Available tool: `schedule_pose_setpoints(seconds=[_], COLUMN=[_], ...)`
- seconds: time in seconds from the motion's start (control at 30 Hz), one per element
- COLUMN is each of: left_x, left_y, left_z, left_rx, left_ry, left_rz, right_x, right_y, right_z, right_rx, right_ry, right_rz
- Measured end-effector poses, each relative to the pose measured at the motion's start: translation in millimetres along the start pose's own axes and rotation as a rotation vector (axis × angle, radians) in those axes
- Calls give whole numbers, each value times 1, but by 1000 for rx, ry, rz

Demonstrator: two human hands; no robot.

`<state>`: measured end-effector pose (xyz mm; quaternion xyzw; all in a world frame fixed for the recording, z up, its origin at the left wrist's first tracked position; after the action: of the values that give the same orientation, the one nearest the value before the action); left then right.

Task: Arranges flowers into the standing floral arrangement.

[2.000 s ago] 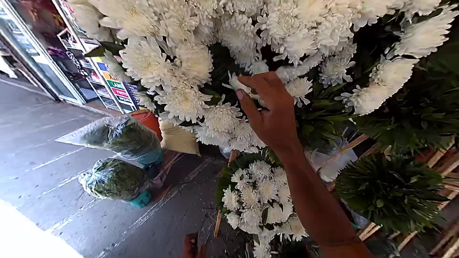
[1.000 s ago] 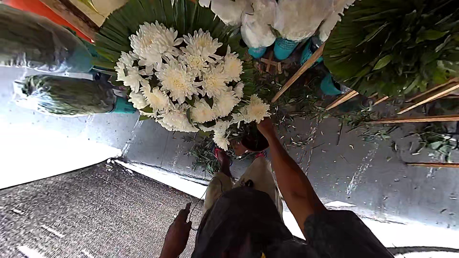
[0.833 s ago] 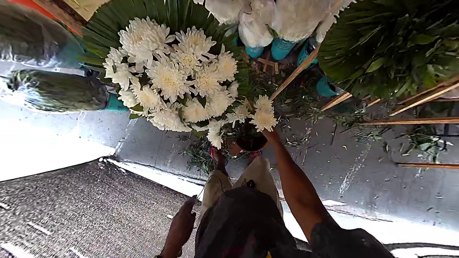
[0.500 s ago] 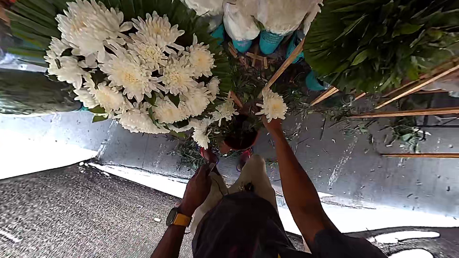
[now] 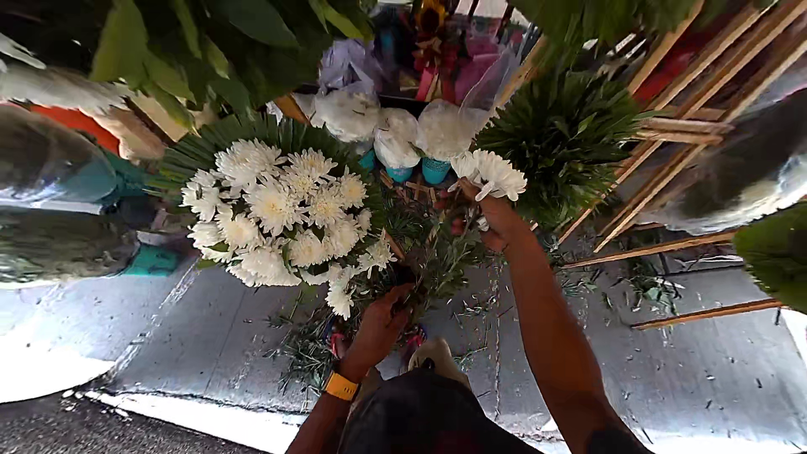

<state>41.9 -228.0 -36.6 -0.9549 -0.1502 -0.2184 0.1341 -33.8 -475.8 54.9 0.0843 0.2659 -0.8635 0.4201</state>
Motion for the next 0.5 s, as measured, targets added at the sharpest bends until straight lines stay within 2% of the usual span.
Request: schedule_pose_setpoints(seconds=[0.1,0.2,0.27,0.37,0.5], left_x=[20,34,50,83,127], left_y=[-19,-41,-57,-87,-131], left_z=[-21,-33,-37,-41,-39], left_rx=[-127,-93,-96,-97,-12], left_ry=[-175,-377,-442,-348,-43], left_rz=[0,37,-24,-174,-414], right_x=[-43,-92,-119,-144,-182], right_y=[-13,-17,-16,-8,-14], right_z=[20,35,44,53,19], right_rx=[62,83,102,201,187], right_ry=[63,67,-22,-185,39], right_rz=[162,306,395,536,577])
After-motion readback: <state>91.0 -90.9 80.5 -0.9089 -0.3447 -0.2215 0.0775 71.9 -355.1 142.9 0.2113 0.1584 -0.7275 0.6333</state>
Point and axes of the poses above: each hand's wrist, its own y-axis towards the middle knuckle, its own x-axis out of the back of the hand, z = x × y, the point moved 8 cm from there along y, towards the middle knuckle
